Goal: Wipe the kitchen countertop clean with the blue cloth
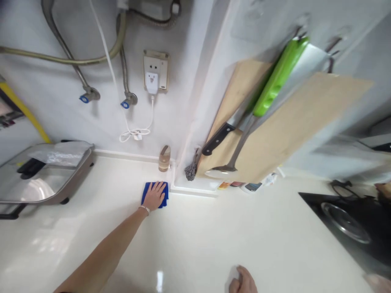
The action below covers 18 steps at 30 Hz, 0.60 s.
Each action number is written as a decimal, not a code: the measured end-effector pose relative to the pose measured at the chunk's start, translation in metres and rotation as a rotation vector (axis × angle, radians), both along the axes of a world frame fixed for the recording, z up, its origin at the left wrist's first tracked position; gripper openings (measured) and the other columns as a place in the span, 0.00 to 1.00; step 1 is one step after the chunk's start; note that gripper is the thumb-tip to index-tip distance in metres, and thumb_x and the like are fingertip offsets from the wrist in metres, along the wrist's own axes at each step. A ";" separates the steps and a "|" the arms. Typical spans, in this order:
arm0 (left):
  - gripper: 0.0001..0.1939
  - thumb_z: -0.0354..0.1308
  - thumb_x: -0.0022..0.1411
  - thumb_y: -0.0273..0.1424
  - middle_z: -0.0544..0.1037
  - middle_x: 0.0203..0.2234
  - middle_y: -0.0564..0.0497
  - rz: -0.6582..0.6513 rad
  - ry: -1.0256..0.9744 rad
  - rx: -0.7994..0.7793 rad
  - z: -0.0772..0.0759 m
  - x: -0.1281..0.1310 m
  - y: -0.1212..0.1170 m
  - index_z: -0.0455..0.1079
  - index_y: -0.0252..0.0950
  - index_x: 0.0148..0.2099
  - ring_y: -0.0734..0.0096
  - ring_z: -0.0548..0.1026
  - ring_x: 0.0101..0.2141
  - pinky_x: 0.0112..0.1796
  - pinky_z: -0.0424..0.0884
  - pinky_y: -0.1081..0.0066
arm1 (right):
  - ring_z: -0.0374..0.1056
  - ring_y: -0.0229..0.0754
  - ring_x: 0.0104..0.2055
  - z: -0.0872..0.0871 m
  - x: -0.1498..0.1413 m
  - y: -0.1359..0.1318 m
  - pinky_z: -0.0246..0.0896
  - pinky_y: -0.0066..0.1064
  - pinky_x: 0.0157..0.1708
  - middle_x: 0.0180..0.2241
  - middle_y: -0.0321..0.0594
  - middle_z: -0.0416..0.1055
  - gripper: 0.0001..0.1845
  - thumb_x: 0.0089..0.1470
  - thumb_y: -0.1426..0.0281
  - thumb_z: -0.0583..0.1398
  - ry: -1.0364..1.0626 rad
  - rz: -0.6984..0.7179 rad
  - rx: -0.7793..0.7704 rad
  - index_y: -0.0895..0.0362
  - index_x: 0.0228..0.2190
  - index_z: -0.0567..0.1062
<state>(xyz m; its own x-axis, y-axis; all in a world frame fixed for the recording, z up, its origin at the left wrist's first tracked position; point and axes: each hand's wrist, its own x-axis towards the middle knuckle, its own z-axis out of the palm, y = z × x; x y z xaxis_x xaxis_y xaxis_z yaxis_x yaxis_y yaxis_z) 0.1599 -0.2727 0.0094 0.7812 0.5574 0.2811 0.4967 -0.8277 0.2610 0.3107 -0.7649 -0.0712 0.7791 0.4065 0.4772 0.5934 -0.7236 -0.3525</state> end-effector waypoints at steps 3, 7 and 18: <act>0.28 0.43 0.68 0.35 0.64 0.66 0.47 0.001 0.027 0.036 0.003 -0.024 -0.023 0.58 0.43 0.68 0.57 0.58 0.66 0.66 0.50 0.46 | 0.71 0.55 0.44 -0.006 0.000 0.000 0.67 0.47 0.43 0.45 0.50 0.75 0.19 0.52 0.64 0.51 0.000 0.015 0.018 0.56 0.43 0.72; 0.27 0.42 0.69 0.35 0.63 0.66 0.48 -0.015 0.074 0.082 0.004 -0.056 -0.059 0.58 0.42 0.68 0.57 0.57 0.67 0.66 0.52 0.46 | 0.69 0.53 0.47 -0.006 -0.004 0.005 0.65 0.46 0.48 0.46 0.51 0.73 0.20 0.53 0.65 0.51 -0.018 0.021 0.043 0.59 0.45 0.72; 0.31 0.42 0.70 0.35 0.55 0.69 0.52 -0.248 0.212 0.149 0.005 -0.155 -0.159 0.44 0.47 0.73 0.59 0.53 0.68 0.65 0.57 0.48 | 0.67 0.51 0.49 0.000 -0.011 0.010 0.62 0.43 0.51 0.47 0.52 0.72 0.19 0.55 0.69 0.51 -0.038 0.036 0.091 0.61 0.45 0.72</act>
